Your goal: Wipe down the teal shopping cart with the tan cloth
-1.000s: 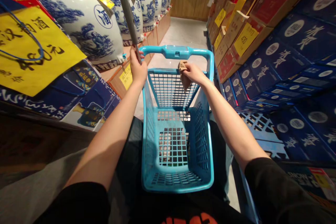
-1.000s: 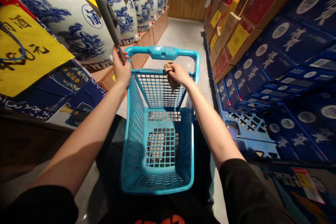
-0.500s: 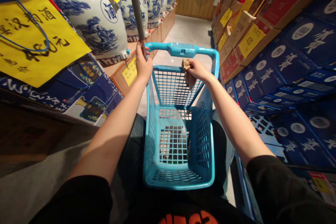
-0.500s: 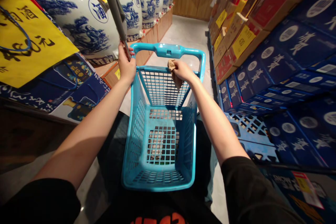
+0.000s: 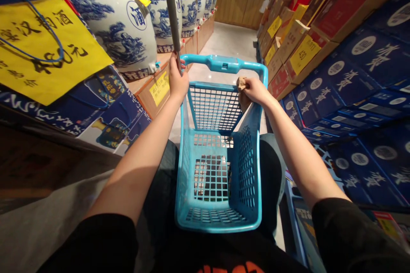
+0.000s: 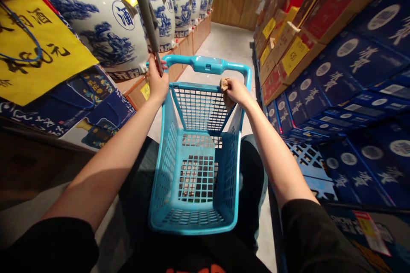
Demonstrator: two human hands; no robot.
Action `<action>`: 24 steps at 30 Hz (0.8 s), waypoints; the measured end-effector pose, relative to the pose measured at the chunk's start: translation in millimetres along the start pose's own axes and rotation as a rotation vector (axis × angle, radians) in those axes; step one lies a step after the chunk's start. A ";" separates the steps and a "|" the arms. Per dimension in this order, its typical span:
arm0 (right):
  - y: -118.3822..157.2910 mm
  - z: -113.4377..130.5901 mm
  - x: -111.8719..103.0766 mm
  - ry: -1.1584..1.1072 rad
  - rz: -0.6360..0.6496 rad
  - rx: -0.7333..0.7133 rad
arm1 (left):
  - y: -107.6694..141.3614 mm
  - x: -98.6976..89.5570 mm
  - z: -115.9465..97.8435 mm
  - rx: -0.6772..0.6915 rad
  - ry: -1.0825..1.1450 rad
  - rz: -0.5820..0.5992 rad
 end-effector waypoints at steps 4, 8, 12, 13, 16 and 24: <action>-7.4 14.4 14.8 0.079 -0.019 0.041 | 0.7 4.8 0.8 -0.011 -0.050 0.003; -25.9 55.7 60.3 0.126 0.026 0.033 | 2.4 3.8 -4.1 -0.038 -0.084 0.021; -37.4 85.0 96.6 0.125 0.022 0.036 | 3.5 -4.3 -9.6 -0.044 -0.099 0.018; -37.2 86.9 99.5 0.120 0.016 0.034 | 3.6 -6.4 -10.5 -0.043 -0.097 0.018; -28.8 78.9 91.9 0.100 0.005 0.021 | 3.8 -10.1 -11.9 -0.039 -0.072 0.024; -3.7 8.8 28.2 0.014 -0.083 0.049 | 1.7 -0.4 -6.9 -0.048 -0.004 0.026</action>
Point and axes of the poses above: each hand's wrist, its own y-axis away from the middle knuckle, its own x-axis out of the palm, z = x × y, the point moved 4 cm from there along -y, towards the middle knuckle, and after that the axes turned 15 degrees about -y, right-handed, at the moved point
